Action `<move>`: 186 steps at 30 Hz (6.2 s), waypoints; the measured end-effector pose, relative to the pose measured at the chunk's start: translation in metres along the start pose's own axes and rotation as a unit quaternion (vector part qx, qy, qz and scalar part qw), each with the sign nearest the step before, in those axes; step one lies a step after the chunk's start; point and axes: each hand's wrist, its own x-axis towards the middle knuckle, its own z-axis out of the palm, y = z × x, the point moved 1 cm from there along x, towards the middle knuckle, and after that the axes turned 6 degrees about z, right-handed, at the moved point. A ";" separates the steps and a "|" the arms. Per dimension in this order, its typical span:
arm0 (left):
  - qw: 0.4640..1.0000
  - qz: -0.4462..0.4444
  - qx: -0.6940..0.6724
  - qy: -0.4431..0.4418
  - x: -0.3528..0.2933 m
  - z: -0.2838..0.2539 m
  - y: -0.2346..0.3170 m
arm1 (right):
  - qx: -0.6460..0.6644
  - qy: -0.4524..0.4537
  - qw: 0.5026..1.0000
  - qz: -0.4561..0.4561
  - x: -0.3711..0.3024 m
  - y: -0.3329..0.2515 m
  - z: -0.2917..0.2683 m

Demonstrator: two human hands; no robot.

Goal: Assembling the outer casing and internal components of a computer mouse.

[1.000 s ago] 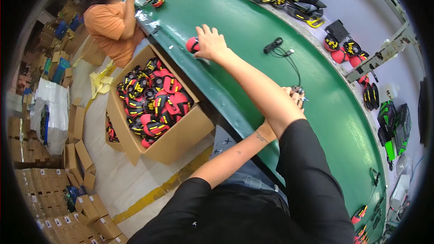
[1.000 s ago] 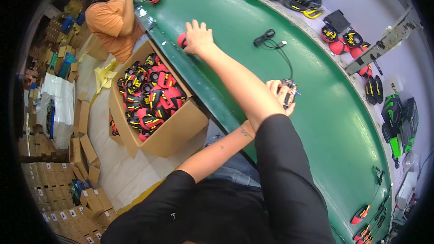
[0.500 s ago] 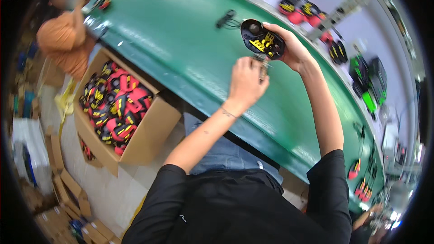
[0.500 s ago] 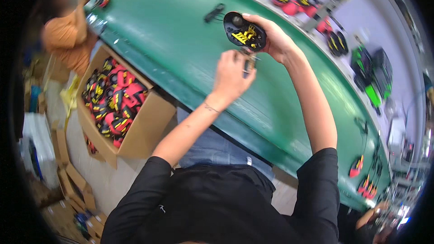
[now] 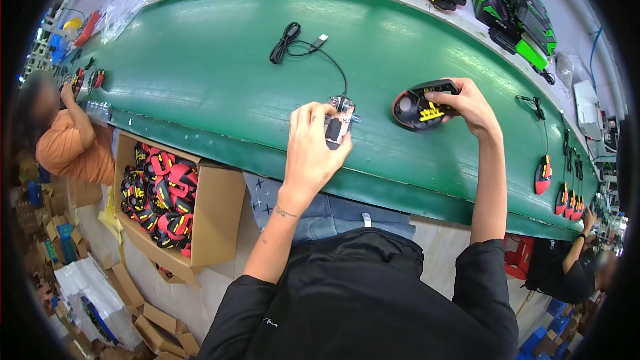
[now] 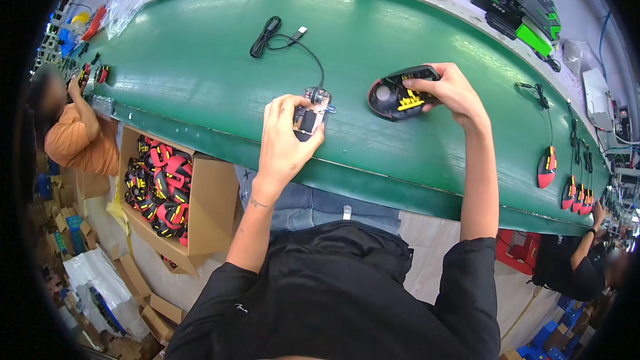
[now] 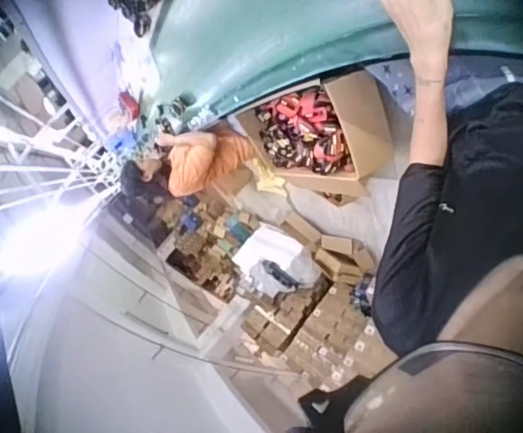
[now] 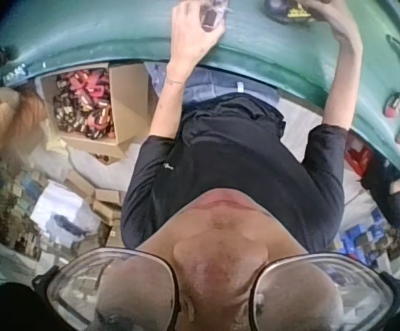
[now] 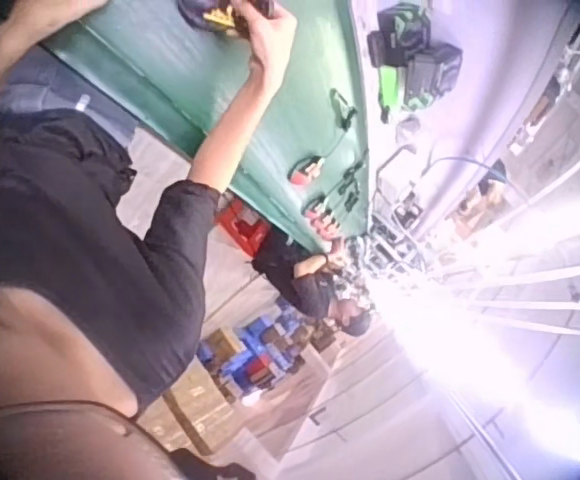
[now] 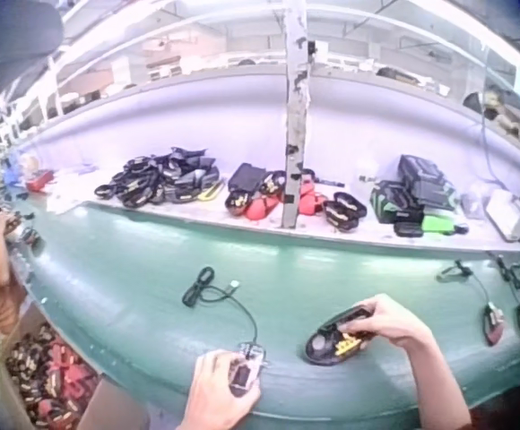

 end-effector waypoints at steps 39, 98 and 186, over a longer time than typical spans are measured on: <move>0.714 -0.216 -0.665 0.033 -0.004 0.022 0.007 | -0.184 0.130 0.821 -0.525 -0.030 0.005 0.116; 0.704 -0.148 -0.688 0.094 -0.009 0.021 0.007 | -0.499 0.037 0.847 -0.178 -0.078 -0.033 -0.029; 0.820 -0.107 -0.558 -0.061 -0.019 0.038 0.014 | 0.277 0.527 0.803 0.006 -0.144 0.195 -0.099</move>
